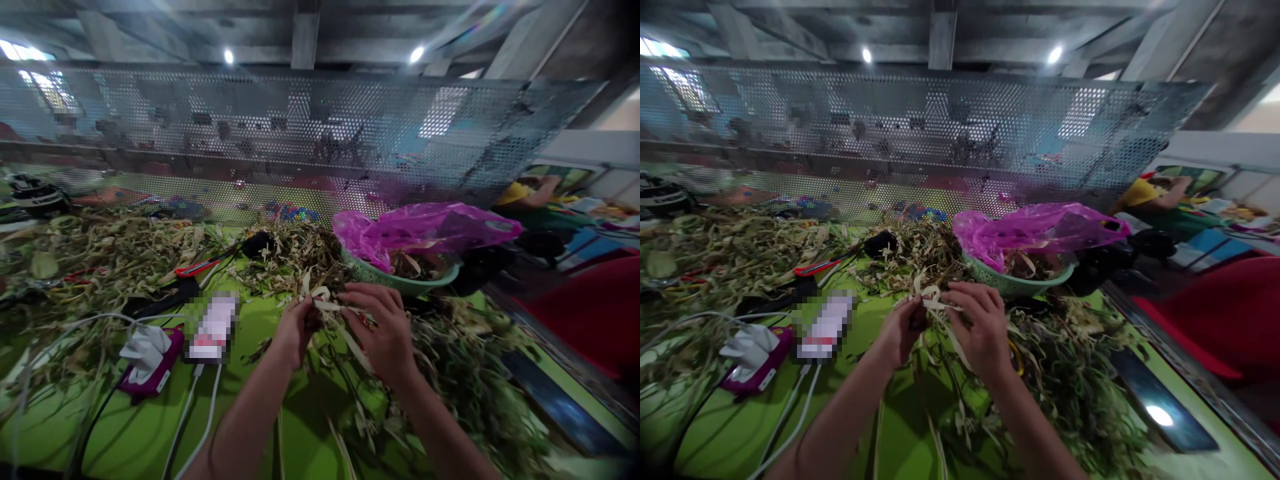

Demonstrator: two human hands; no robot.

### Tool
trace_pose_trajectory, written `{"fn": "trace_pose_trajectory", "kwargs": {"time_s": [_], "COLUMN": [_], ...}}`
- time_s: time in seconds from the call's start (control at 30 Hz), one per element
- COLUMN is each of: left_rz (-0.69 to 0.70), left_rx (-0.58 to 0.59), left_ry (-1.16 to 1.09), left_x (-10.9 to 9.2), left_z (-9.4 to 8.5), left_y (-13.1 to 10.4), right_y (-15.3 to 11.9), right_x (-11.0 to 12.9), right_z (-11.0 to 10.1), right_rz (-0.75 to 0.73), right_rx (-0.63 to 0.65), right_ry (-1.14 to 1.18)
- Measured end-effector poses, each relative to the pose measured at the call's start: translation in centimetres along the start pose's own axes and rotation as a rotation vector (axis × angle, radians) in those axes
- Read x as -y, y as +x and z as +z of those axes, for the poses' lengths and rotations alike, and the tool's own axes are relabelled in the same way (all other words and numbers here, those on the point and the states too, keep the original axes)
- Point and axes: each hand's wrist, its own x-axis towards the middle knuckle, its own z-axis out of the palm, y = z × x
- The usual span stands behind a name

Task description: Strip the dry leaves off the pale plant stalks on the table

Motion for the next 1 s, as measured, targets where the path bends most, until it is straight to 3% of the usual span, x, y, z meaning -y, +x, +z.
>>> {"fn": "trace_pose_trajectory", "kwargs": {"time_s": [0.07, 0.13, 0.33, 0.47, 0.57, 0.77, 1.0], "left_rz": [-0.002, -0.004, -0.048, -0.054, -0.029, 0.143, 0.193], "left_rx": [-0.015, -0.055, -0.045, -0.067, -0.018, 0.016, -0.016], "left_ry": [-0.035, -0.047, -0.049, -0.037, 0.044, 0.443, 0.502], "left_x": [-0.2, -0.4, -0.6, 0.0, 0.2, 0.1, 0.2], "left_z": [-0.1, 0.0, 0.5, 0.4, 0.2, 0.0, -0.2], "left_y": [0.1, 0.2, -0.2, -0.1, 0.0, -0.2, 0.1], "right_y": [0.0, 0.0, -0.4, -0.7, -0.8, -0.6, -0.4], "right_x": [0.3, 0.5, 0.2, 0.1, 0.2, 0.6, -0.1], "right_z": [-0.1, 0.1, 1.1, 1.3, 1.2, 1.0, 1.0], "right_rz": [-0.122, -0.136, -0.081, -0.148, -0.179, -0.144, -0.194], "right_rx": [0.123, 0.205, 0.26, 0.185, 0.142, 0.135, 0.264], "right_ry": [-0.156, -0.283, -0.473, -0.441, -0.359, -0.338, -0.298]}}
